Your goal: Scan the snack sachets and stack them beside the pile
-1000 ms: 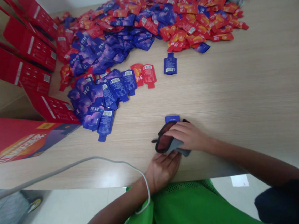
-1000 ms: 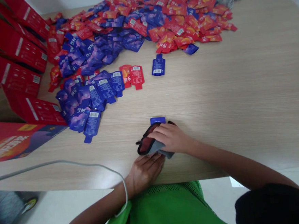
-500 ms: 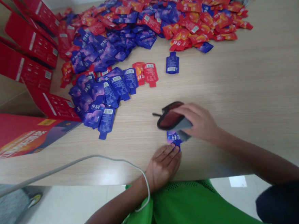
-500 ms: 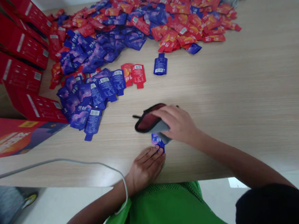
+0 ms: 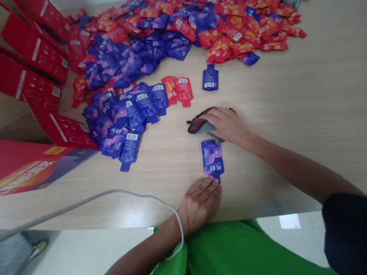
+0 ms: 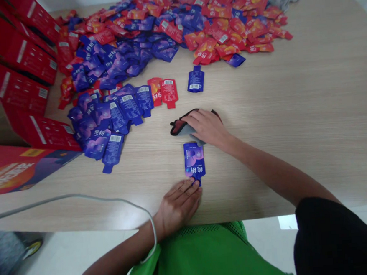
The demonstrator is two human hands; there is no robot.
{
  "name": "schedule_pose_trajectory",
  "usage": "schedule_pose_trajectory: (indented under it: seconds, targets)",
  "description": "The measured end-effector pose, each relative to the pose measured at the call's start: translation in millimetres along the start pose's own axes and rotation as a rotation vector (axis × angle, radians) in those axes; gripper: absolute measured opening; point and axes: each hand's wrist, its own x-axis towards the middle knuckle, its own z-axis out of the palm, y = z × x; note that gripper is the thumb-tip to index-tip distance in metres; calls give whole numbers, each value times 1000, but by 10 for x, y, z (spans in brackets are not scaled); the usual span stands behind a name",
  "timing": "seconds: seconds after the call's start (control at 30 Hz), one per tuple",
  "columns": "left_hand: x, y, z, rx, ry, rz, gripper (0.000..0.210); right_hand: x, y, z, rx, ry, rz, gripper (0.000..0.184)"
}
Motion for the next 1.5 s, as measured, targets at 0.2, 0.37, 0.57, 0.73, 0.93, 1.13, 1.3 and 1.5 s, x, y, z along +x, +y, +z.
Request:
schedule_pose_trajectory:
  seconds: [0.2, 0.37, 0.57, 0.73, 0.93, 1.13, 1.3, 1.5]
  targets:
    - [12, 15, -11, -28, -8, -23, 29, -518, -475, -331, 142, 142, -18, 48]
    - [16, 29, -23, -43, -33, -59, 16, -967, -760, -23, 214, -124, -161, 38]
    - [30, 0, -26, -6, 15, -1, 27, -512, -338, 205, 105, -35, -95, 41]
    - [35, 0, -35, -8, 16, -16, 26, -29, -15, 50, -13, -3, 14, 43]
    - [66, 13, -48, -14, 30, -27, 25, -419, -409, -342, 134, 206, 23, 47]
    - [39, 24, -49, -27, -20, -72, 15, -1049, -882, -46, 218, -158, -105, 36]
    - [50, 21, -43, -32, 15, -36, 26, -823, -666, 133, 155, -109, -59, 43]
    - [49, 9, -47, -31, -1, -58, 27, -427, -465, 167, 93, -93, -70, 47]
